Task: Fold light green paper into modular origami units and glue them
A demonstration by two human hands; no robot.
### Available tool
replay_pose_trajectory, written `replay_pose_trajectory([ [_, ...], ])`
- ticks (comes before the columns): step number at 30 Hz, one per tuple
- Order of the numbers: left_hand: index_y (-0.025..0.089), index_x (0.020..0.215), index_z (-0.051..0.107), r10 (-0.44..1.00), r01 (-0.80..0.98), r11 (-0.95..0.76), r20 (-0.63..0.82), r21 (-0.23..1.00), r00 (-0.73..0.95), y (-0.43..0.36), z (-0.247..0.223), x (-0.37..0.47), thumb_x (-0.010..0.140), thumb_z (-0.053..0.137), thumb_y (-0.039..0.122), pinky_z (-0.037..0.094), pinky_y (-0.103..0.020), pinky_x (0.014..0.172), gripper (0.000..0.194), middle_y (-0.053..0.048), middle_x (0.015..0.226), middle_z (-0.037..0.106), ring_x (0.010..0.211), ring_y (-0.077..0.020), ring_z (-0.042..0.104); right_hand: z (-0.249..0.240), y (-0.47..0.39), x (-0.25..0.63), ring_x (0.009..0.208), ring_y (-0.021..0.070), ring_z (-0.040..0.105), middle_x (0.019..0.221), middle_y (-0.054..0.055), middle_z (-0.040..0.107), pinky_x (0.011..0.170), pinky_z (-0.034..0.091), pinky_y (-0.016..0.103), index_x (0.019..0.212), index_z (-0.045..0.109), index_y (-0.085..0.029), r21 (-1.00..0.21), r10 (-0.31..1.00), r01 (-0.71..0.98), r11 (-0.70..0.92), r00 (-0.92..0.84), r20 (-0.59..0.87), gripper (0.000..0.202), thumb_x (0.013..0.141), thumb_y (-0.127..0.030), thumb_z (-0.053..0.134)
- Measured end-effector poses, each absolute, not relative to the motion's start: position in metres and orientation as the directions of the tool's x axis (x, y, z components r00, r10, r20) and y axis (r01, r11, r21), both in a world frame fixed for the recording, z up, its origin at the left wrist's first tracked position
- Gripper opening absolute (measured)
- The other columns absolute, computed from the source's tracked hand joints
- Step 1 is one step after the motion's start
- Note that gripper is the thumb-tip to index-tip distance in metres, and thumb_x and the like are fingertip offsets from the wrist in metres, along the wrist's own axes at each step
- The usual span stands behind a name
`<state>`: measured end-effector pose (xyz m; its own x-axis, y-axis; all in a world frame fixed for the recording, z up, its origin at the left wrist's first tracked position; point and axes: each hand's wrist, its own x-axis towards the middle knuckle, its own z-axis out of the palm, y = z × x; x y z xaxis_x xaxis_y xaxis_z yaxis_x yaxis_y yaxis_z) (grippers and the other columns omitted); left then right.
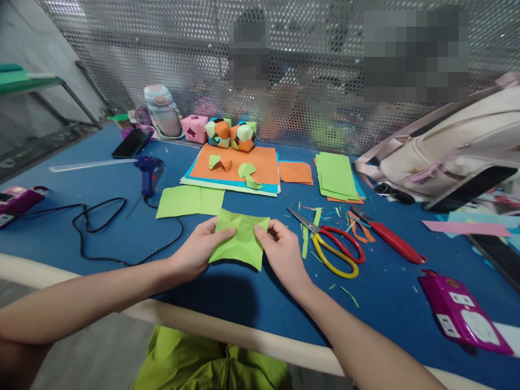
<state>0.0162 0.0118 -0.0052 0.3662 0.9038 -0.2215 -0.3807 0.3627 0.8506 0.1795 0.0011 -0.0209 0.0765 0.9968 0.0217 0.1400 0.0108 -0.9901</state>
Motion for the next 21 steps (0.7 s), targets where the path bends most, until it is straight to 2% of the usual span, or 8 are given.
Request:
replay_pose_trajectory([
  [7,0.017,0.089,0.063,0.904,-0.367,0.355,-0.215,0.860,0.370,0.010,-0.004,0.017,0.069,0.070,0.027,0.048,-0.029,0.077,0.023,-0.003,0.088,0.069,0.079,-0.0174,0.064,-0.014,-0.002,0.176,0.059,0.0146,0.054,0.068,0.000,0.061,0.054,0.046,0.026,0.077,0.057,-0.019,-0.990,0.998,0.139,-0.008,0.068,0.002,0.025,0.070,-0.042,0.066],
  [11,0.016,0.086,0.063,0.911,-0.297,0.347,-0.244,0.889,0.333,0.009,-0.003,0.017,0.067,0.070,0.026,0.048,-0.026,0.067,0.023,-0.001,0.083,0.068,0.070,-0.0143,0.061,-0.012,-0.005,0.174,0.061,0.0158,0.056,0.069,0.001,0.062,0.054,0.047,0.027,0.081,0.058,-0.019,-0.964,0.996,0.266,0.021,0.074,0.042,0.027,0.065,-0.038,0.069],
  [14,0.016,0.085,0.062,0.918,-0.238,0.324,-0.244,0.916,0.312,0.009,-0.002,0.019,0.067,0.068,0.024,0.047,-0.024,0.065,0.021,0.000,0.081,0.066,0.069,-0.0128,0.059,-0.013,-0.006,0.172,0.061,0.0157,0.056,0.071,0.001,0.063,0.054,0.046,0.026,0.083,0.058,-0.019,-0.940,0.995,0.339,0.051,0.068,0.078,0.025,0.066,-0.035,0.067],
  [21,0.015,0.079,0.058,0.939,-0.148,0.269,-0.225,0.952,0.260,0.007,0.001,0.020,0.068,0.064,0.025,0.044,-0.021,0.061,0.017,0.003,0.073,0.061,0.064,-0.0099,0.054,-0.014,-0.008,0.169,0.058,0.0145,0.053,0.067,-0.001,0.059,0.054,0.044,0.026,0.088,0.056,-0.018,-0.923,0.998,0.384,0.025,0.051,0.048,0.026,0.066,-0.031,0.062],
])
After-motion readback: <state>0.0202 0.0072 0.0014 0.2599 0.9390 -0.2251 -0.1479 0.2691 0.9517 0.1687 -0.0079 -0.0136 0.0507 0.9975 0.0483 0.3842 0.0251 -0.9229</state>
